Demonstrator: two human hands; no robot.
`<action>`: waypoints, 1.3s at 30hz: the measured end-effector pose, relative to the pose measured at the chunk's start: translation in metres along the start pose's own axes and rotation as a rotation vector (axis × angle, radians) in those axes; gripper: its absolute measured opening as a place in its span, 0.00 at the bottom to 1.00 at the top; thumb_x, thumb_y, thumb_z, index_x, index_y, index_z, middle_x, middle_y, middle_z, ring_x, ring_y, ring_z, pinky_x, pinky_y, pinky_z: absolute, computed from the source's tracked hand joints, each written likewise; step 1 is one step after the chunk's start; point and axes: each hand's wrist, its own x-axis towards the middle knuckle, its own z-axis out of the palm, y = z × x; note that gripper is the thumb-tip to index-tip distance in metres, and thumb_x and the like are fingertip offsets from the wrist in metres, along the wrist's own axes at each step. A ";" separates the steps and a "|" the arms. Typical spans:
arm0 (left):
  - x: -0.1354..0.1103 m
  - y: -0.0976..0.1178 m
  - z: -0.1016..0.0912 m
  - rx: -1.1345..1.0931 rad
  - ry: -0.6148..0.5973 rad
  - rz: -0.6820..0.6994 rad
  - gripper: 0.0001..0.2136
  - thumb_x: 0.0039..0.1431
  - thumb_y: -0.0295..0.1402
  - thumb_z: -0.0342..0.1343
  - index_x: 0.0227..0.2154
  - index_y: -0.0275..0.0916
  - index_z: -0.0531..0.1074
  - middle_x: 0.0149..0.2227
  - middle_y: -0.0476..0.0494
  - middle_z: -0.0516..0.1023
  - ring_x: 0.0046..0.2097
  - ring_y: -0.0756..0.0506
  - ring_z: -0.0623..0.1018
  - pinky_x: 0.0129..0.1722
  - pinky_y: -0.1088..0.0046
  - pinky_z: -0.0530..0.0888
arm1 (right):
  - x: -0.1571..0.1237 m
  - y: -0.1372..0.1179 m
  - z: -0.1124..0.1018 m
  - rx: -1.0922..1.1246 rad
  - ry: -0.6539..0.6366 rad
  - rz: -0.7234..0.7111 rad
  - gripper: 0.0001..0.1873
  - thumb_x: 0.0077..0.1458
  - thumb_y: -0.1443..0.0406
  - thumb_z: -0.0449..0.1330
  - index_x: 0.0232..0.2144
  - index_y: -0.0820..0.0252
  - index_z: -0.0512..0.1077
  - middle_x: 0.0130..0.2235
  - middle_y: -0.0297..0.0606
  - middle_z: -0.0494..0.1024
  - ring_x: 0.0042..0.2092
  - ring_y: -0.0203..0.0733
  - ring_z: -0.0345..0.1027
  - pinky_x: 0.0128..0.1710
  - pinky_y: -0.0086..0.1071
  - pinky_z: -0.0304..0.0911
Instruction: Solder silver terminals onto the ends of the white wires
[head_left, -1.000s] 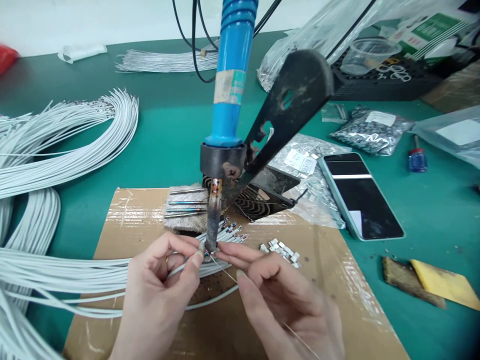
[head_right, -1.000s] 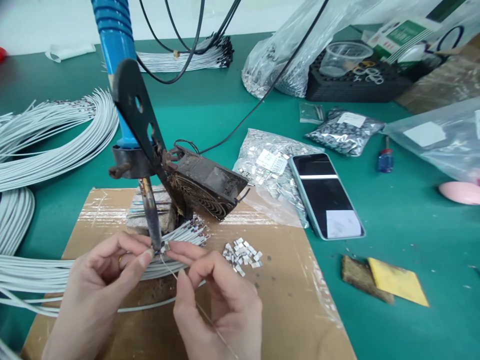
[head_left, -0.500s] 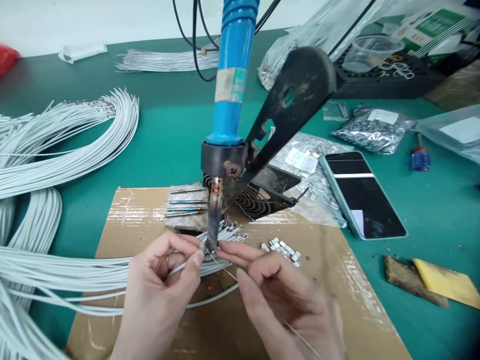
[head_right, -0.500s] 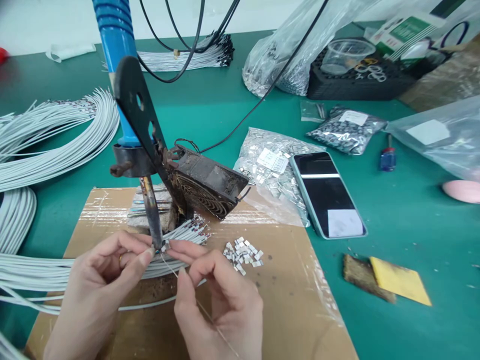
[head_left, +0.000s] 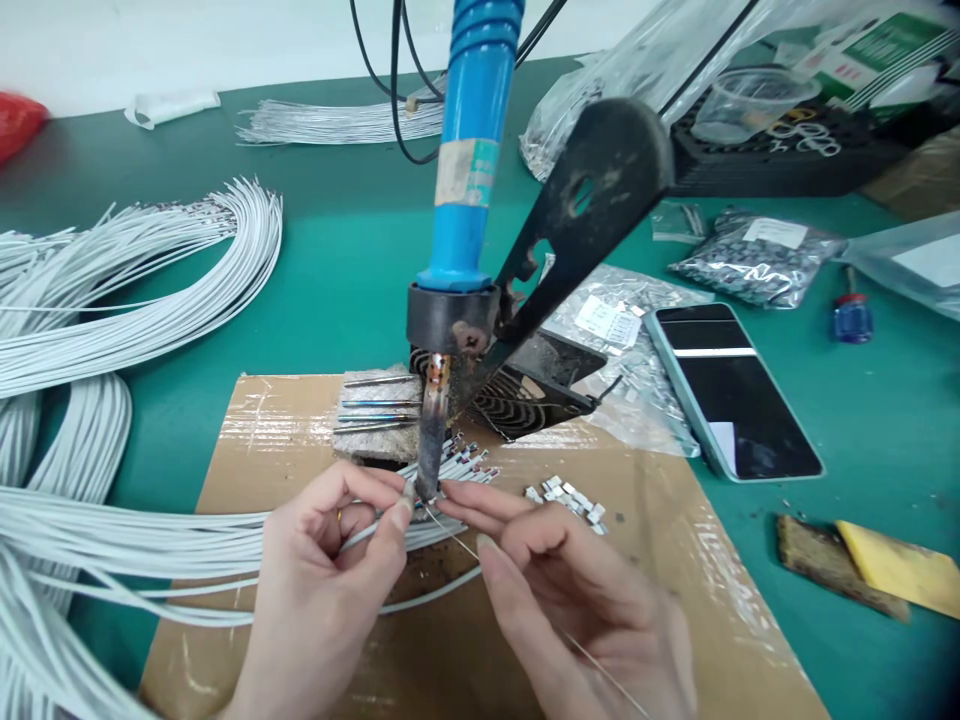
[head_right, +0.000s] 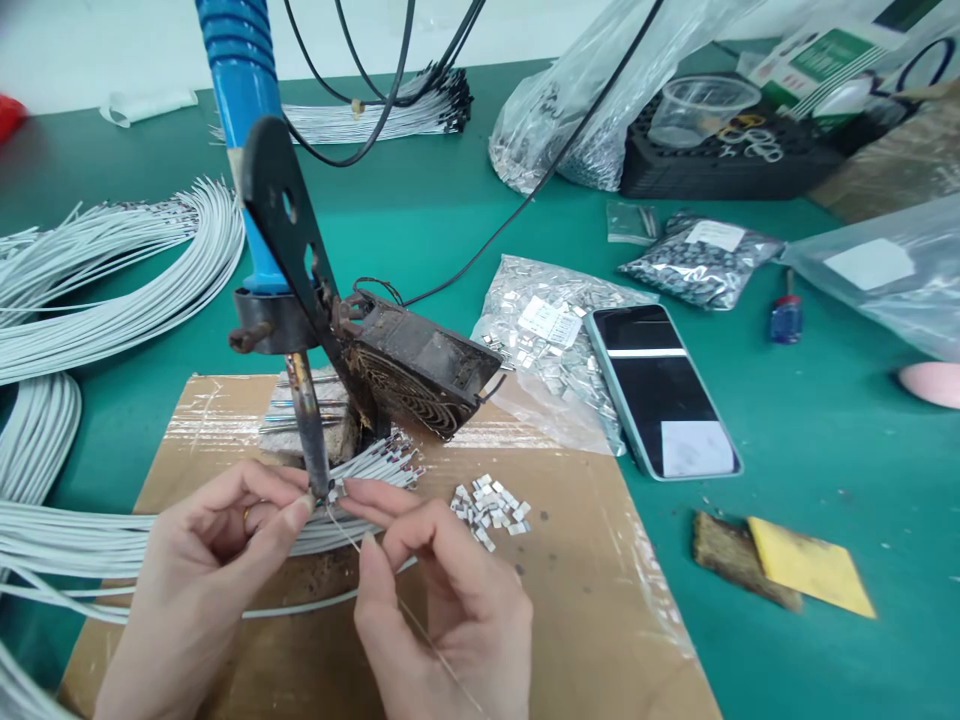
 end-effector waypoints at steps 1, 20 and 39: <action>0.000 0.000 0.000 -0.001 0.000 0.001 0.07 0.61 0.25 0.65 0.27 0.40 0.79 0.35 0.50 0.84 0.31 0.54 0.82 0.31 0.87 0.75 | 0.000 0.000 0.000 -0.002 0.001 0.000 0.13 0.61 0.68 0.65 0.25 0.53 0.72 0.47 0.37 0.88 0.46 0.44 0.86 0.54 0.33 0.75; 0.001 0.010 0.008 -0.020 0.083 0.042 0.07 0.49 0.21 0.68 0.23 0.39 0.79 0.30 0.52 0.85 0.26 0.56 0.80 0.26 0.90 0.73 | -0.001 0.008 0.003 -0.028 0.036 -0.052 0.13 0.60 0.67 0.66 0.24 0.53 0.71 0.46 0.36 0.88 0.46 0.46 0.85 0.54 0.35 0.75; 0.002 0.010 0.012 -0.005 0.124 0.079 0.06 0.49 0.22 0.68 0.22 0.39 0.80 0.30 0.51 0.86 0.25 0.56 0.81 0.25 0.91 0.74 | 0.000 0.004 0.003 -0.070 0.009 -0.089 0.13 0.59 0.69 0.64 0.24 0.52 0.71 0.46 0.33 0.88 0.45 0.42 0.86 0.52 0.29 0.75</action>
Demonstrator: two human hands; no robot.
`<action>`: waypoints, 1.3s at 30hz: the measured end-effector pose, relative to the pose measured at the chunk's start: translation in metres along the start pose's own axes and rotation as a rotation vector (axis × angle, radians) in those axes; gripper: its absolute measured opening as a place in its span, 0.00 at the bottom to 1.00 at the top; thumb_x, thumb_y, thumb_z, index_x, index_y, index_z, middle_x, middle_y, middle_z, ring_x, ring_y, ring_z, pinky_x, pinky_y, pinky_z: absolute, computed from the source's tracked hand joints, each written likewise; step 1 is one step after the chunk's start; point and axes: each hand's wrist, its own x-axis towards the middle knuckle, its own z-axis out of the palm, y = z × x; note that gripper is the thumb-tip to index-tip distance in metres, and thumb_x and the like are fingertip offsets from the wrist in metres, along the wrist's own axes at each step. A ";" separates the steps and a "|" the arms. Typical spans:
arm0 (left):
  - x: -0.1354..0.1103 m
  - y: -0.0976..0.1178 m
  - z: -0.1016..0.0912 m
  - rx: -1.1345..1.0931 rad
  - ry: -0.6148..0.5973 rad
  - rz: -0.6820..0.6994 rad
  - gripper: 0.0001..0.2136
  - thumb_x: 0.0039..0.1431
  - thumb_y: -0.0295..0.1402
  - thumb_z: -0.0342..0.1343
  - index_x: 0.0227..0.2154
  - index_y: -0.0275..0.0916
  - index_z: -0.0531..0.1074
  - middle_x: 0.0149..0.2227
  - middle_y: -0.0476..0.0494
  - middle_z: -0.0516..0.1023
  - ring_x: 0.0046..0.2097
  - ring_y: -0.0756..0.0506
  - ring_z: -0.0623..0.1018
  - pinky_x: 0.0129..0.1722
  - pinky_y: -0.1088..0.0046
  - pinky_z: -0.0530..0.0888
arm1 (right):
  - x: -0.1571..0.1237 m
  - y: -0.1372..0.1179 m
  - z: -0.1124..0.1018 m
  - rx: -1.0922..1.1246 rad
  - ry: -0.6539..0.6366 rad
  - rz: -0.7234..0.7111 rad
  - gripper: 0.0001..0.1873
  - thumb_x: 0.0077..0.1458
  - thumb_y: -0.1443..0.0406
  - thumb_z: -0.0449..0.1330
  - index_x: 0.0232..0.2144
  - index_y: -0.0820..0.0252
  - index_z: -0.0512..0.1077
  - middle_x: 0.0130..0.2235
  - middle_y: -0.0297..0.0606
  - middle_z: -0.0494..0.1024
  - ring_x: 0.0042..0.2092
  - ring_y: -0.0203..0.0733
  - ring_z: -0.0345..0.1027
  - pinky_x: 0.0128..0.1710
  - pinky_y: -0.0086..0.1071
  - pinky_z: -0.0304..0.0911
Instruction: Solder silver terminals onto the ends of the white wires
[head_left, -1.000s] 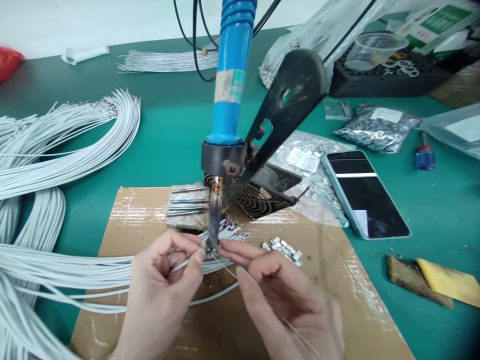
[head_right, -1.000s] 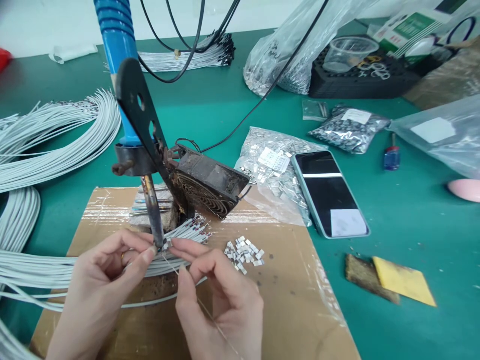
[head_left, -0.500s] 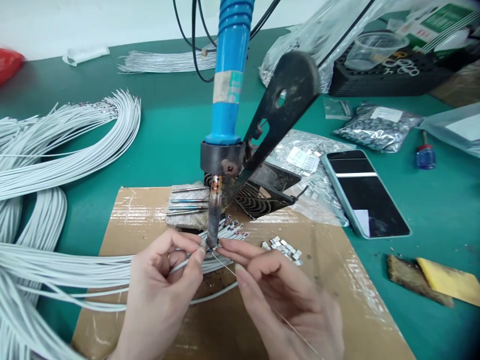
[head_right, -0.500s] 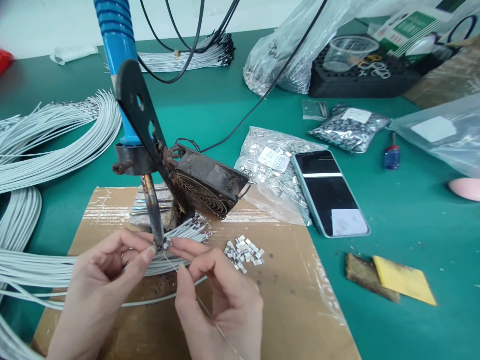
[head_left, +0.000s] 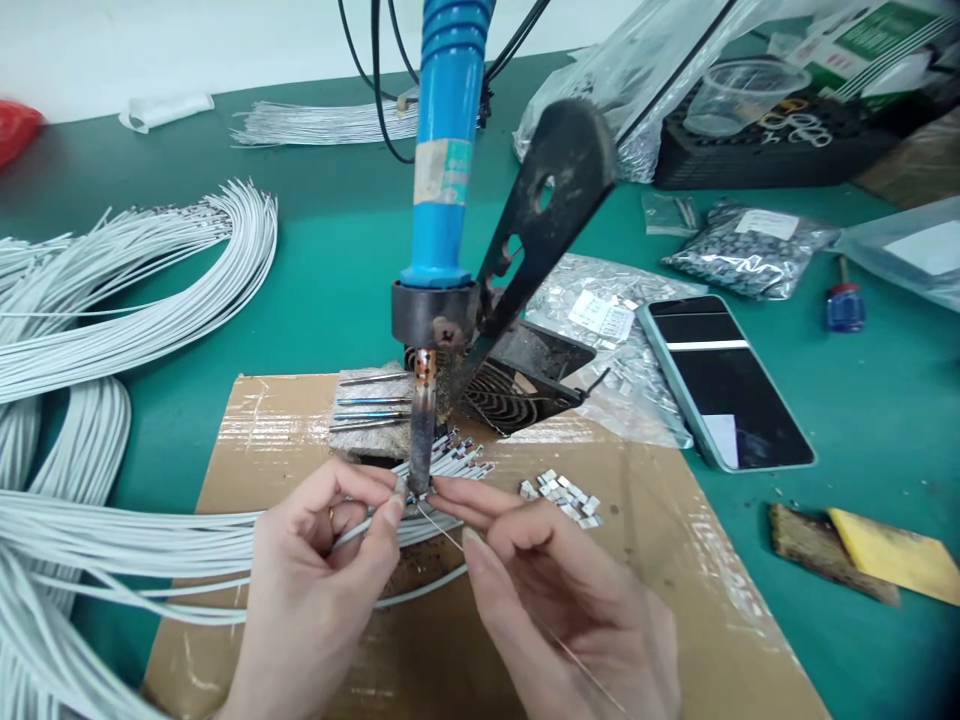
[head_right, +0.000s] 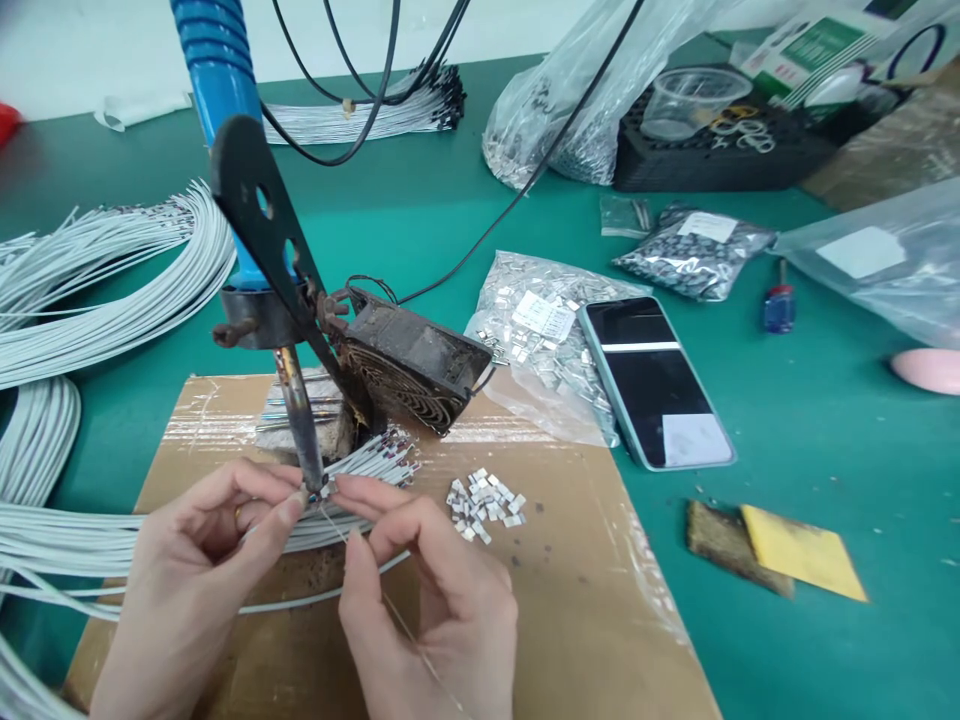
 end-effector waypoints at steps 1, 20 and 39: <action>0.000 -0.001 -0.001 0.010 -0.017 0.004 0.07 0.49 0.22 0.68 0.23 0.39 0.80 0.30 0.51 0.87 0.25 0.56 0.82 0.26 0.91 0.74 | 0.000 0.000 0.000 -0.008 -0.007 -0.007 0.13 0.60 0.69 0.64 0.24 0.52 0.71 0.46 0.33 0.88 0.46 0.42 0.86 0.52 0.29 0.75; 0.000 -0.007 -0.012 0.042 -0.119 -0.043 0.07 0.59 0.23 0.66 0.27 0.40 0.79 0.35 0.48 0.86 0.30 0.51 0.85 0.30 0.84 0.79 | 0.000 0.004 -0.003 0.045 -0.016 0.037 0.12 0.60 0.68 0.66 0.25 0.52 0.73 0.46 0.34 0.88 0.47 0.43 0.85 0.53 0.31 0.74; -0.002 -0.008 -0.008 0.008 -0.096 -0.049 0.08 0.58 0.22 0.65 0.26 0.39 0.78 0.32 0.52 0.84 0.25 0.57 0.79 0.26 0.89 0.74 | 0.000 0.010 -0.002 0.033 0.014 0.010 0.13 0.60 0.65 0.66 0.24 0.54 0.72 0.45 0.41 0.89 0.47 0.48 0.85 0.52 0.35 0.77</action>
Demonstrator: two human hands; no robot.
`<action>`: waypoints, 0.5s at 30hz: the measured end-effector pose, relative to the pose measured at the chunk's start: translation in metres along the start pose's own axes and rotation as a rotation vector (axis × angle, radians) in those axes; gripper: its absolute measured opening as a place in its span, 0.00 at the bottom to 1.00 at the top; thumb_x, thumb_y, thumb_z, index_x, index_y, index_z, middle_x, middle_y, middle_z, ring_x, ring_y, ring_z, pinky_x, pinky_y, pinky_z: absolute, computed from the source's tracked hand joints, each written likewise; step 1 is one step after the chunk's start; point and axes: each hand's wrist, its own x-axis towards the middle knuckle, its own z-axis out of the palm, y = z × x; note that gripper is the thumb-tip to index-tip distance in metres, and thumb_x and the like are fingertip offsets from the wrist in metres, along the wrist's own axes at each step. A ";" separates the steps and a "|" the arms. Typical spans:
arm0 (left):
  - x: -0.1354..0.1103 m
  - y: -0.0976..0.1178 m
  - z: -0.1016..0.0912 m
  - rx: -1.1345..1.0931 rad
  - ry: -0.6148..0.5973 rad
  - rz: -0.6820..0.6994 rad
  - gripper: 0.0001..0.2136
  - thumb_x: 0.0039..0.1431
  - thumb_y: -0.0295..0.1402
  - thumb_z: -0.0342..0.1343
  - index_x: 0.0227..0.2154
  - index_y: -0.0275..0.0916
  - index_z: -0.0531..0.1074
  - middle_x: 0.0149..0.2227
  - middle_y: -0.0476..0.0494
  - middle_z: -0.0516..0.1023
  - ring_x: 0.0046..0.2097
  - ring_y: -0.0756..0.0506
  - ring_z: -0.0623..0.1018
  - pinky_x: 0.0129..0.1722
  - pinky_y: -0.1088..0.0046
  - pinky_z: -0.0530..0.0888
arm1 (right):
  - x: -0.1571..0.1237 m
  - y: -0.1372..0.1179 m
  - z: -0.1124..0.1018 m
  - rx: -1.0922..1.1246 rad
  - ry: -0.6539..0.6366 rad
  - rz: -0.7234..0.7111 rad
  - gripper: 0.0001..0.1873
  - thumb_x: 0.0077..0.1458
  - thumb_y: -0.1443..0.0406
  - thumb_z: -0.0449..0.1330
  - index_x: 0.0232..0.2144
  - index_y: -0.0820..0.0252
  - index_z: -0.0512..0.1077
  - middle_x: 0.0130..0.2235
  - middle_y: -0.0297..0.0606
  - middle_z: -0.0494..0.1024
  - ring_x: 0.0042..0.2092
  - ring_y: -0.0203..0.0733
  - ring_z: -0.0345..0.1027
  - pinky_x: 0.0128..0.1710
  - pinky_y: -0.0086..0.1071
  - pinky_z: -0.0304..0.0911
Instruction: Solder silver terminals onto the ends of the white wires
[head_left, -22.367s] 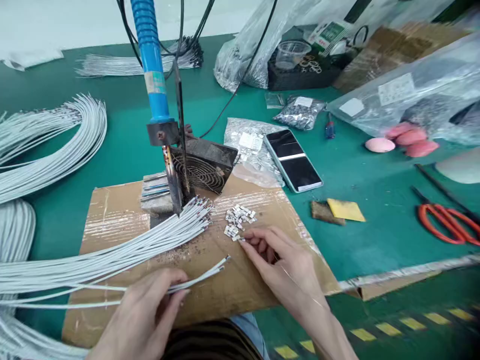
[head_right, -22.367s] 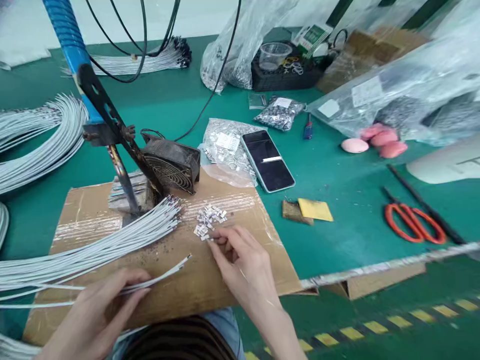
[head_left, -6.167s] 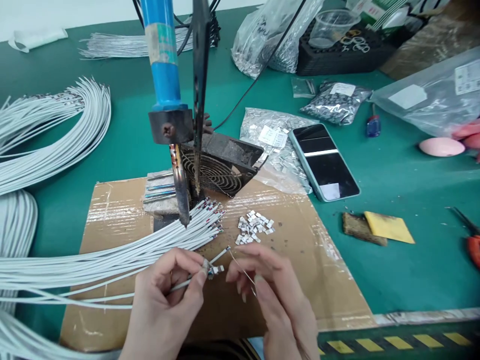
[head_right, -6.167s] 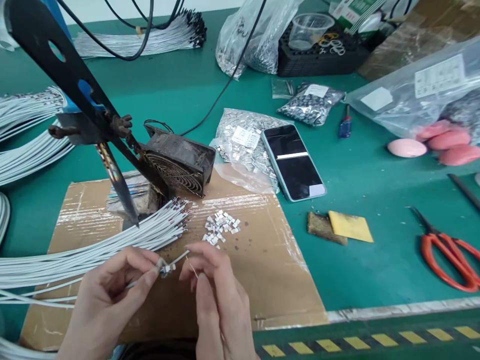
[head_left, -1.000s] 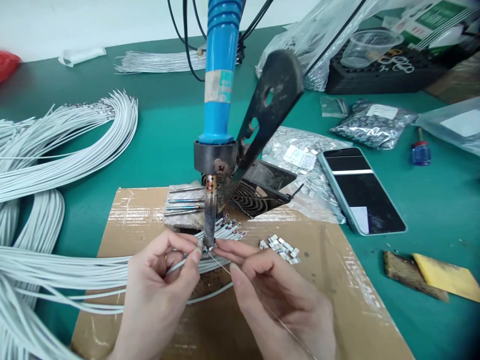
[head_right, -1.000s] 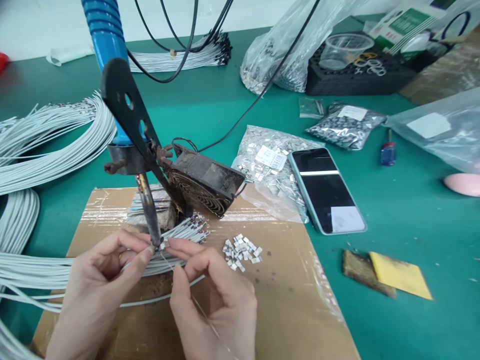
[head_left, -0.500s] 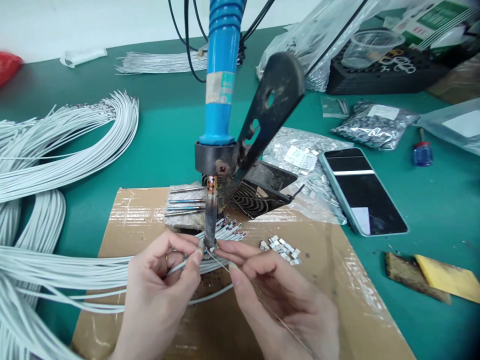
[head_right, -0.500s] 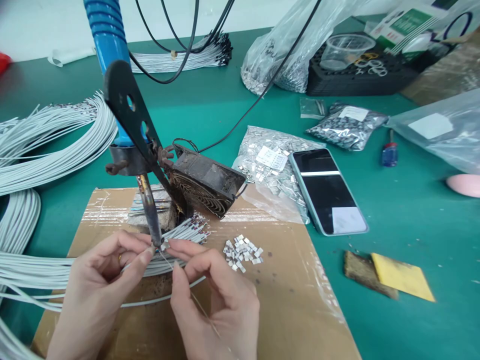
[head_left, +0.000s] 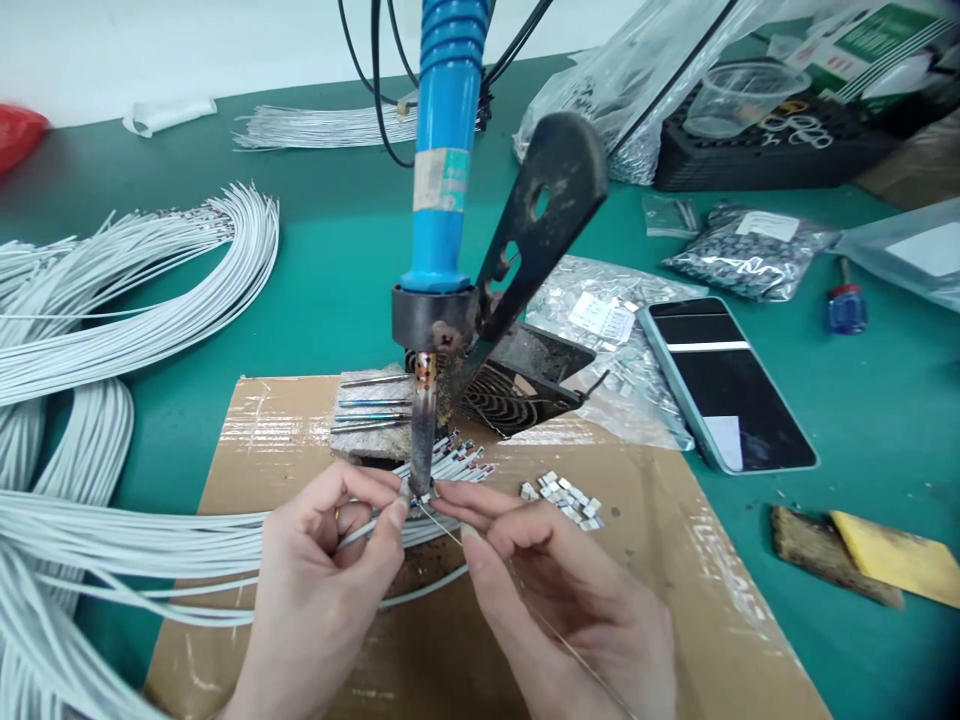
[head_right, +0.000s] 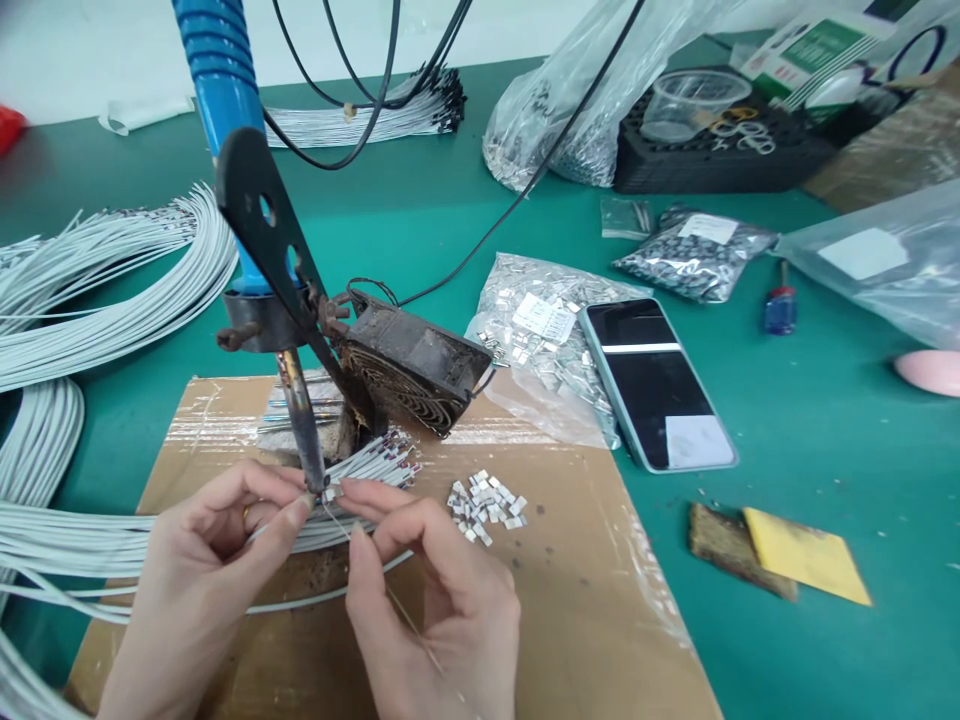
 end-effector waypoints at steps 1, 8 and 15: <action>0.000 0.000 0.000 0.003 -0.007 -0.005 0.08 0.59 0.22 0.65 0.26 0.39 0.78 0.33 0.52 0.84 0.25 0.56 0.80 0.27 0.89 0.74 | 0.000 0.001 0.000 -0.007 0.003 -0.009 0.13 0.60 0.65 0.67 0.24 0.54 0.72 0.45 0.40 0.89 0.46 0.48 0.85 0.52 0.35 0.77; 0.001 -0.002 -0.004 0.019 -0.049 -0.004 0.07 0.61 0.24 0.65 0.28 0.40 0.79 0.35 0.50 0.84 0.30 0.53 0.84 0.29 0.86 0.77 | 0.000 0.003 0.001 -0.027 0.016 -0.030 0.13 0.60 0.65 0.67 0.24 0.53 0.72 0.45 0.39 0.89 0.44 0.46 0.86 0.50 0.34 0.77; 0.003 -0.002 -0.005 0.033 -0.051 0.007 0.07 0.62 0.24 0.65 0.28 0.39 0.79 0.37 0.48 0.85 0.31 0.52 0.84 0.31 0.85 0.77 | -0.001 0.004 0.001 -0.033 0.026 -0.029 0.12 0.60 0.65 0.68 0.24 0.54 0.73 0.45 0.39 0.88 0.44 0.46 0.86 0.50 0.33 0.77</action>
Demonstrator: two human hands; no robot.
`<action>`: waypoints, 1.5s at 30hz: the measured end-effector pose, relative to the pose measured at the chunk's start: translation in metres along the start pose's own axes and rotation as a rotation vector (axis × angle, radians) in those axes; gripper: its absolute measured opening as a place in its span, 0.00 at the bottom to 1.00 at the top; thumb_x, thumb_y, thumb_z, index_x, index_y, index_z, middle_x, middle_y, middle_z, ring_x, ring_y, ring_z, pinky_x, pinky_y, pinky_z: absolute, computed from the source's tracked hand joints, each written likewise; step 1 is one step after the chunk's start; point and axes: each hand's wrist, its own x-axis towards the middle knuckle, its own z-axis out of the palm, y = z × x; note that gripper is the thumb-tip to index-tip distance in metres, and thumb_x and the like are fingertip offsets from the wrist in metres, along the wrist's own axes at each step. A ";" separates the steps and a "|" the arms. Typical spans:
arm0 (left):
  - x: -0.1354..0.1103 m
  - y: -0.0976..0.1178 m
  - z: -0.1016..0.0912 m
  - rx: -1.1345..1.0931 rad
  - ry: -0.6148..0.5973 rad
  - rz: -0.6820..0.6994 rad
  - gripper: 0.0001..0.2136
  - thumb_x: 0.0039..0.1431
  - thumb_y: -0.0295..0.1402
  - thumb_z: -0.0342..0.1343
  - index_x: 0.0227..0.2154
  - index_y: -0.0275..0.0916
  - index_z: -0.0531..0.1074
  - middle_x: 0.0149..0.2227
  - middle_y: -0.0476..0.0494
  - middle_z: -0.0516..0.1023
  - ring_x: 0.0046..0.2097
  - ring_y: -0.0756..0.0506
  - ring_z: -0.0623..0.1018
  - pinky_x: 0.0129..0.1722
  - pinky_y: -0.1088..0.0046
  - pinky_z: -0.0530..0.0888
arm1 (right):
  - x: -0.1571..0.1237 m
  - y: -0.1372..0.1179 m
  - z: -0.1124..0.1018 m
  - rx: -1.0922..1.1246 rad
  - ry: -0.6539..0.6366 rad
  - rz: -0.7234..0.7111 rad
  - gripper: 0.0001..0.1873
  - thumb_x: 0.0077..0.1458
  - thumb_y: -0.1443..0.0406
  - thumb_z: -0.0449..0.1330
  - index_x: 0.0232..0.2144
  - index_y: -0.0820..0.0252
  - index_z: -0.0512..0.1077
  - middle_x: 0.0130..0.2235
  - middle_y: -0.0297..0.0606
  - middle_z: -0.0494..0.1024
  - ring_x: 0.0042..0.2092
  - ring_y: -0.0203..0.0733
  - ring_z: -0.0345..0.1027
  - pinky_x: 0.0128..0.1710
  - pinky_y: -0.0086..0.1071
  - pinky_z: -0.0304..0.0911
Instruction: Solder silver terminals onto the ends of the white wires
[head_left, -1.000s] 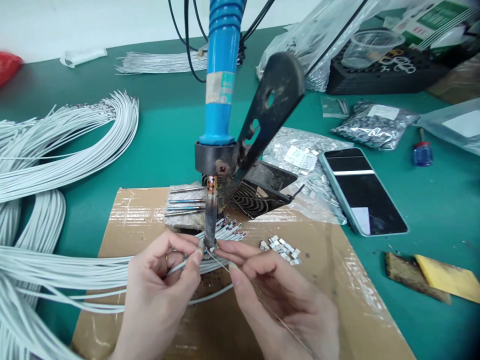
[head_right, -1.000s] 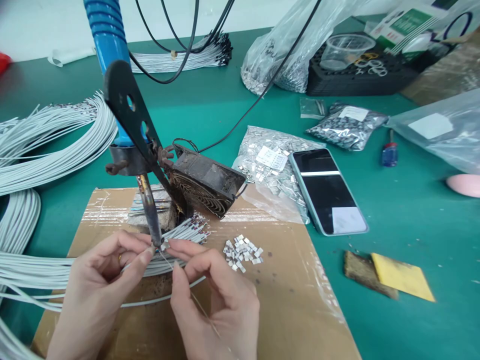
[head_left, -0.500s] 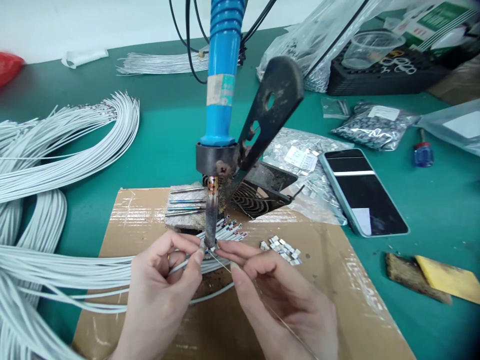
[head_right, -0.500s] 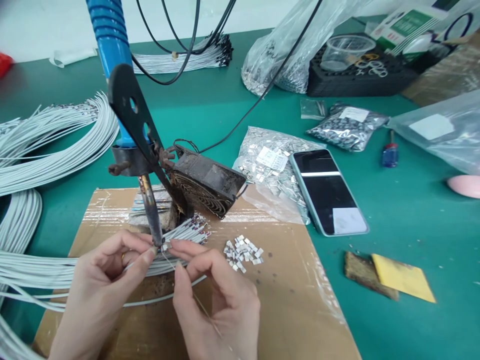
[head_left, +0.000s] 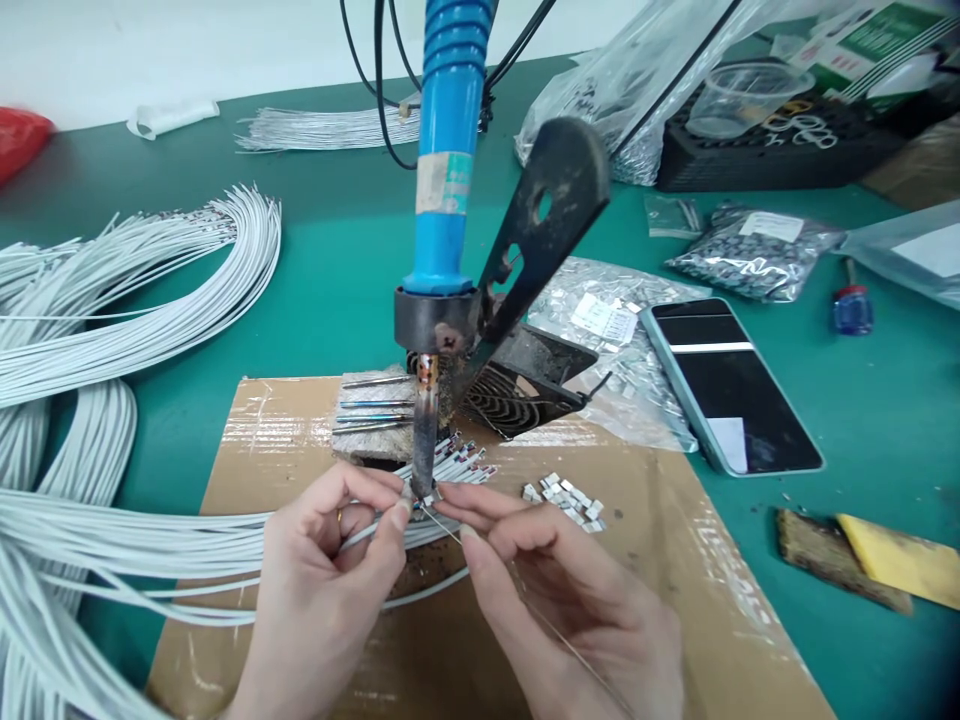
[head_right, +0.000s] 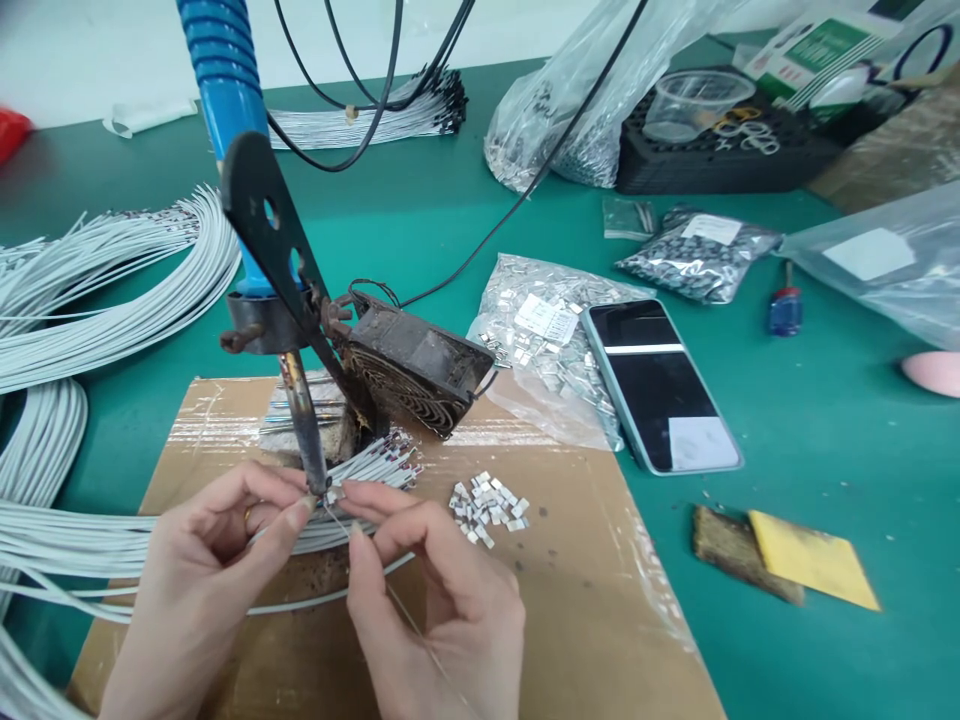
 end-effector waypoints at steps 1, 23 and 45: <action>0.000 0.000 0.000 0.002 0.004 -0.002 0.07 0.62 0.24 0.64 0.28 0.39 0.79 0.37 0.48 0.85 0.31 0.52 0.84 0.31 0.85 0.78 | 0.000 -0.001 0.000 0.010 -0.006 0.003 0.12 0.59 0.65 0.68 0.25 0.53 0.73 0.45 0.38 0.88 0.44 0.45 0.86 0.50 0.32 0.77; -0.003 0.000 -0.001 0.041 -0.003 -0.001 0.08 0.62 0.24 0.64 0.27 0.40 0.78 0.35 0.50 0.84 0.29 0.54 0.83 0.30 0.86 0.76 | 0.001 -0.012 -0.002 0.057 -0.045 0.039 0.10 0.58 0.68 0.68 0.26 0.52 0.75 0.44 0.34 0.88 0.45 0.41 0.85 0.51 0.27 0.74; 0.000 0.004 0.006 -0.028 0.053 0.000 0.07 0.56 0.24 0.67 0.25 0.40 0.78 0.32 0.52 0.84 0.27 0.55 0.82 0.29 0.87 0.76 | 0.002 -0.010 -0.002 -0.066 -0.024 0.006 0.10 0.58 0.66 0.68 0.25 0.51 0.75 0.44 0.31 0.89 0.45 0.39 0.85 0.51 0.24 0.73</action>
